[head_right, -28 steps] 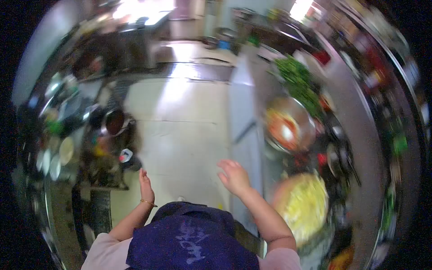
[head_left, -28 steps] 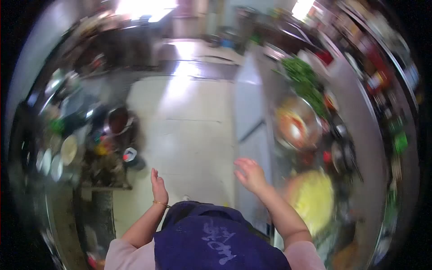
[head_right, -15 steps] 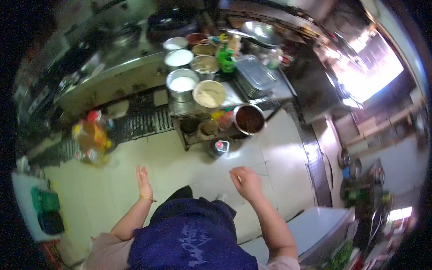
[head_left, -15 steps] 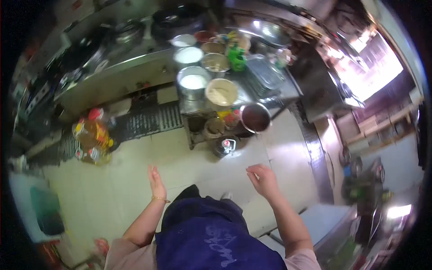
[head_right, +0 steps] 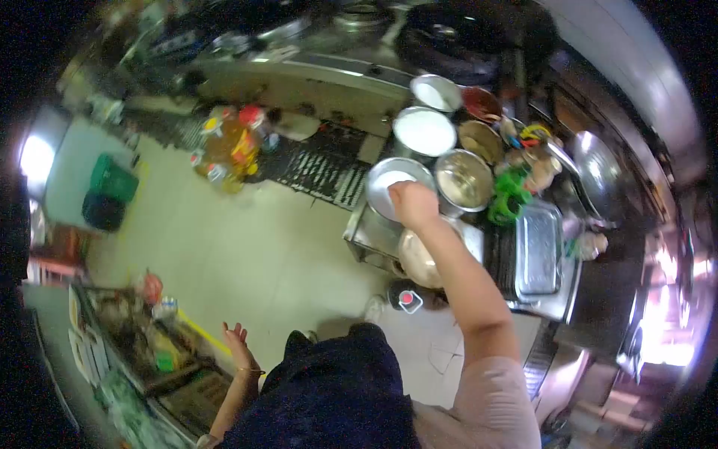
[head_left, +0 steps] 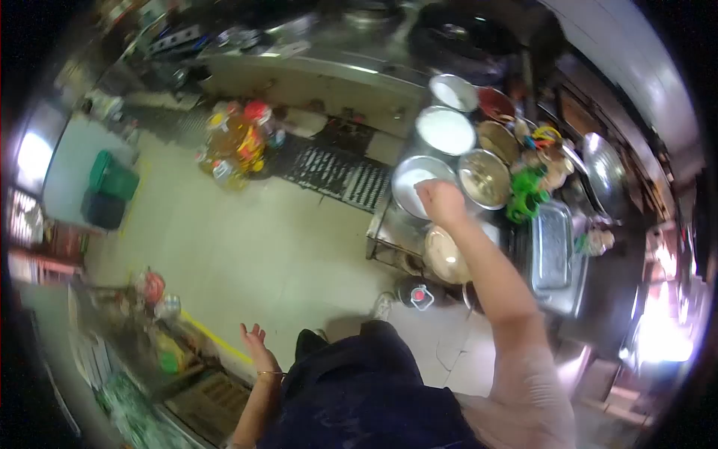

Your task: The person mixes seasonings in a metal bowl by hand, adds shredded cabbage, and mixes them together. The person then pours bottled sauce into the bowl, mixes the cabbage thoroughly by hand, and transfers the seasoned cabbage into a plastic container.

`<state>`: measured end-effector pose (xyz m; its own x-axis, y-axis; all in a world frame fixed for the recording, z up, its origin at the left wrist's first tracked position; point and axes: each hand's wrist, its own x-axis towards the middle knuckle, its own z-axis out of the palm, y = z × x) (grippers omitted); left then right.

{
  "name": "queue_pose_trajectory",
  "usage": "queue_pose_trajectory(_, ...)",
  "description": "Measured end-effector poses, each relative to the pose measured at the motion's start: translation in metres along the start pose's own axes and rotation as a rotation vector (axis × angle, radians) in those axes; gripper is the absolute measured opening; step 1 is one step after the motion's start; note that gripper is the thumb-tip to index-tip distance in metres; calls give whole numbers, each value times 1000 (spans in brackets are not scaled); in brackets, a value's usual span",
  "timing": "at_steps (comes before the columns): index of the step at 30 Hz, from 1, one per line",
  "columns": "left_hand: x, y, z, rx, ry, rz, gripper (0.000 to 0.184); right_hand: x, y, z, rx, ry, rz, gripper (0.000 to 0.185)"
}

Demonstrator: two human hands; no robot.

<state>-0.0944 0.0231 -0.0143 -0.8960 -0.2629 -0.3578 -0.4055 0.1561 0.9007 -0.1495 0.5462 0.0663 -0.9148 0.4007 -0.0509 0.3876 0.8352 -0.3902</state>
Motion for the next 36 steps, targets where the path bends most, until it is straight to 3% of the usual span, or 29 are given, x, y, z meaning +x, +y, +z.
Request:
queue_pose_trajectory(3, -38, -9, -4, -35, 136, -35, 73, 29, 19, 35, -48, -99, -118, 25)
queue_pose_trajectory(5, -56, -36, -23, -85, 238, -33, 74, 41, 38, 55, -180, -154, -317, 25)
queue_pose_trajectory(6, -67, -43, -28, -104, 297, -39, 74, 38, 25, 38, -117, -226, -181, 29)
queue_pose_trajectory(10, -107, -65, -38, -157, 484, -68, 73, 47, 30, 30, -89, -334, -170, 27)
queue_pose_trajectory(11, -114, -69, -39, -167, 508, -97, 72, 60, 60, 45, -263, -168, -354, 26)
queue_pose_trajectory(12, -123, -62, -39, -191, 544, -109, 69, 59, 68, 35, -82, -69, -279, 25)
queue_pose_trajectory(13, -126, -71, -45, -231, 564, -66, 68, 64, 51, 21, -205, -33, -126, 23)
queue_pose_trajectory(14, -130, -85, -50, -268, 584, -29, 67, 70, 63, 15, -245, 56, -294, 20)
queue_pose_trajectory(15, -140, -97, -57, -301, 611, 10, 65, 76, 71, 11, -276, 200, -310, 19)
queue_pose_trajectory(16, -150, -102, -64, -271, 648, 60, 62, 89, 89, 16, -105, 378, -389, 20)
queue_pose_trajectory(19, -186, -131, -95, -278, 712, 7, 61, 97, 13, -24, 496, -98, 63, 17)
queue_pose_trajectory(21, -219, -137, -118, -354, 815, -3, 66, 90, -48, -14, 942, -297, -115, 24)
queue_pose_trajectory(22, -234, -143, -135, -395, 854, 1, 69, 76, -97, 11, 983, -341, -267, 19)
queue_pose_trajectory(23, -251, -156, -149, -414, 907, 1, 68, 10, -183, 14, 971, -504, -227, 13)
queue_pose_trajectory(25, -291, -185, -163, -449, 1021, -20, 65, -117, -322, 62, 1026, -717, -111, 21)
queue_pose_trajectory(26, -312, -196, -173, -477, 1101, -26, 64, -180, -372, 93, 962, -1026, -226, 22)
queue_pose_trajectory(28, -359, -220, -193, -522, 1250, -61, 63, -337, -449, 148, 766, -1306, -442, 8)
queue_pose_trajectory(29, -385, -235, -201, -591, 1327, -67, 62, -416, -477, 167, 758, -1676, -510, 8)
queue_pose_trajectory(32, -463, -274, -205, -709, 1551, -61, 64, -632, -533, 145, 300, -1896, -1236, 20)
queue_pose_trajectory(33, -490, -285, -198, -764, 1642, -56, 64, -685, -540, 134, 336, -1990, -1464, 24)
queue_pose_trajectory(36, -562, -293, -184, -911, 1917, -88, 66, -815, -552, 113, 336, -1884, -2003, 21)
